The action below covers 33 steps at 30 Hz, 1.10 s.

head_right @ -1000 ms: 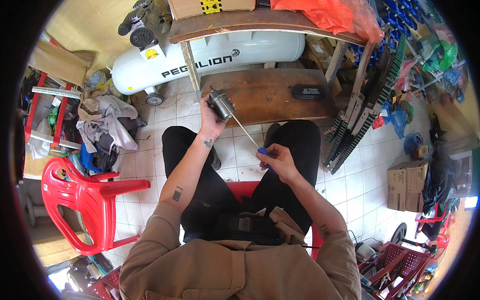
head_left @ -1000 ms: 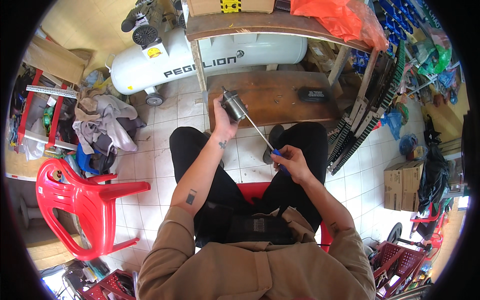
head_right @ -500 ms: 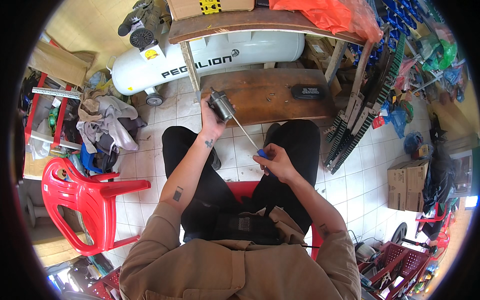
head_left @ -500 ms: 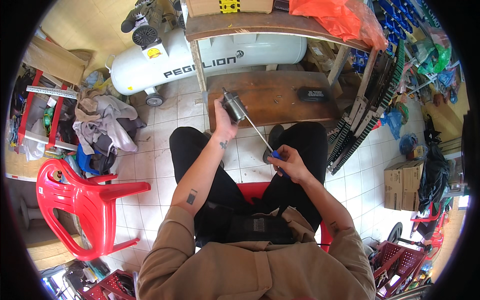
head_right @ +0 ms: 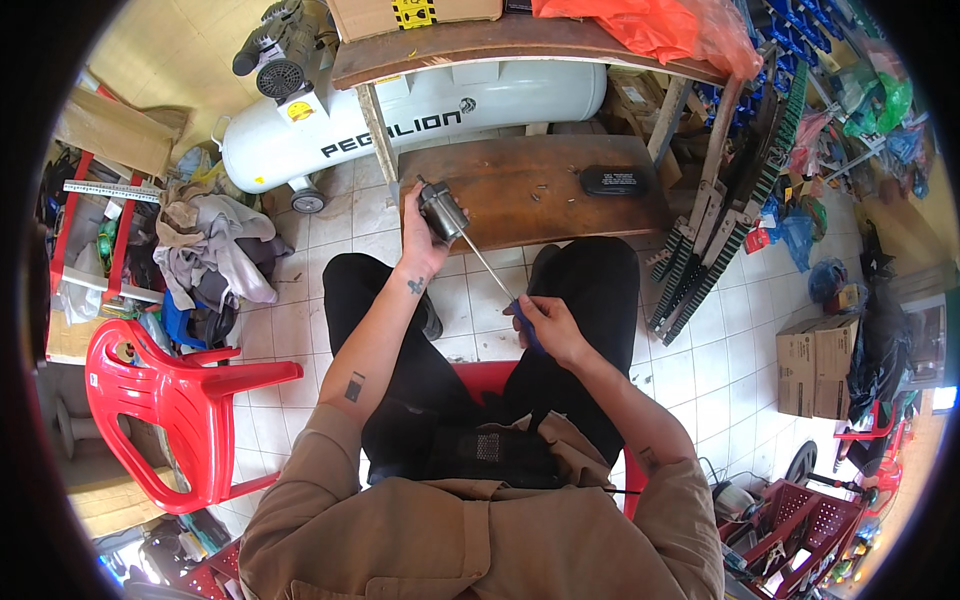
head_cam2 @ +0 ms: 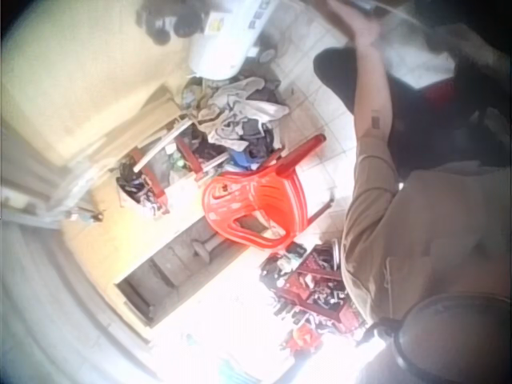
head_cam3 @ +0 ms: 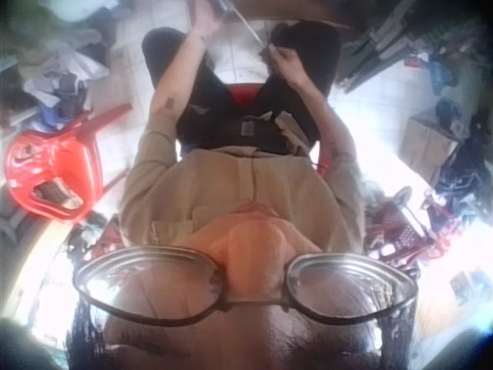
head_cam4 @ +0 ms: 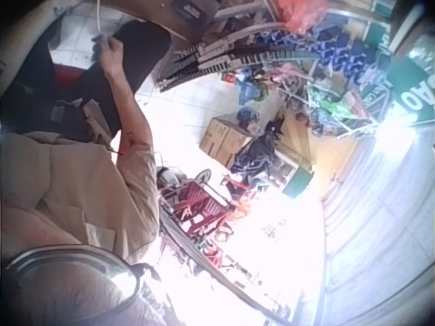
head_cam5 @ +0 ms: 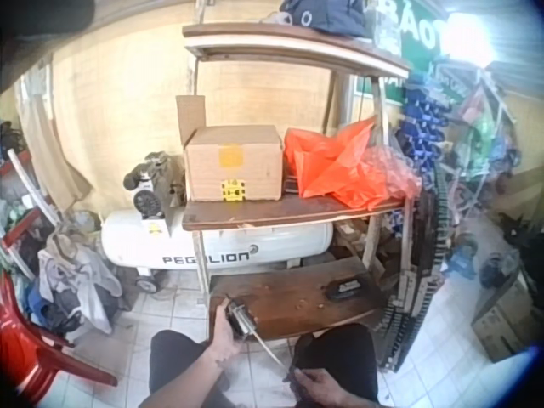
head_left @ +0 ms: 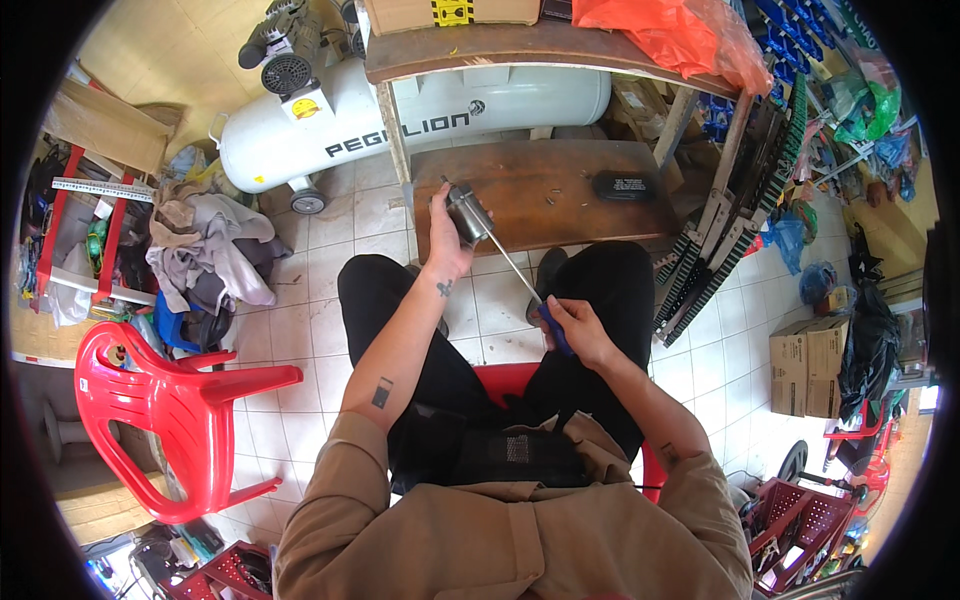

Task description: The person holds a cylindrical metal motor component and uses a screwdriver to loosen a screw on its side.

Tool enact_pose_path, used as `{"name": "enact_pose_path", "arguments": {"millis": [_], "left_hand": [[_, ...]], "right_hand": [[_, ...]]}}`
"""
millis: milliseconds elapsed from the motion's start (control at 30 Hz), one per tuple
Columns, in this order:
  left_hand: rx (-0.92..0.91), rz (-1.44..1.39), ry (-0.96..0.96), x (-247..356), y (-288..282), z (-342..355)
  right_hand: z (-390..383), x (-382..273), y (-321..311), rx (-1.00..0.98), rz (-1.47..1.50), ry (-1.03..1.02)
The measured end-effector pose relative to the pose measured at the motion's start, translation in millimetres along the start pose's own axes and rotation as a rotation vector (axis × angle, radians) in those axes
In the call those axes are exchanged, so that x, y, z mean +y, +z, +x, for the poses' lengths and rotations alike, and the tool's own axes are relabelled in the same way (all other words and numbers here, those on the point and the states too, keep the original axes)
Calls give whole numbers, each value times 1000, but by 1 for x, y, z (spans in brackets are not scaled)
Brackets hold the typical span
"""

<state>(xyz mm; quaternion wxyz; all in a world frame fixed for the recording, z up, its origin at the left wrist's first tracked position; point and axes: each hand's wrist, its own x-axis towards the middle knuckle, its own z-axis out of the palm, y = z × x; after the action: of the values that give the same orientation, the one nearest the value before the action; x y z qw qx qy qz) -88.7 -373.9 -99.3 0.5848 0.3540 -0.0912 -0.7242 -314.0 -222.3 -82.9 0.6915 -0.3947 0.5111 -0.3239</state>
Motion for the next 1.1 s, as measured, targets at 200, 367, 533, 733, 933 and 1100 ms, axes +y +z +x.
{"name": "enact_pose_path", "arguments": {"millis": [200, 367, 533, 733, 933, 1100], "left_hand": [[27, -26, -11, -2, 0, 1], [10, -24, -18, -2, -2, 1], [17, -17, -2, -3, -2, 1], [10, -42, -4, -3, -2, 3], [49, -20, 7, -5, -1, 1], [30, -44, -46, -6, -2, -2]], "right_hand": [[-7, -18, 9, 105, -80, -84], [0, -5, 2, 79, -17, -52], [0, -1, 1, 1, 43, -43], [-1, -7, 0, -31, 91, 23], [0, 1, 10, 166, -223, -202], [-9, -5, 20, 289, -469, -302]]}}
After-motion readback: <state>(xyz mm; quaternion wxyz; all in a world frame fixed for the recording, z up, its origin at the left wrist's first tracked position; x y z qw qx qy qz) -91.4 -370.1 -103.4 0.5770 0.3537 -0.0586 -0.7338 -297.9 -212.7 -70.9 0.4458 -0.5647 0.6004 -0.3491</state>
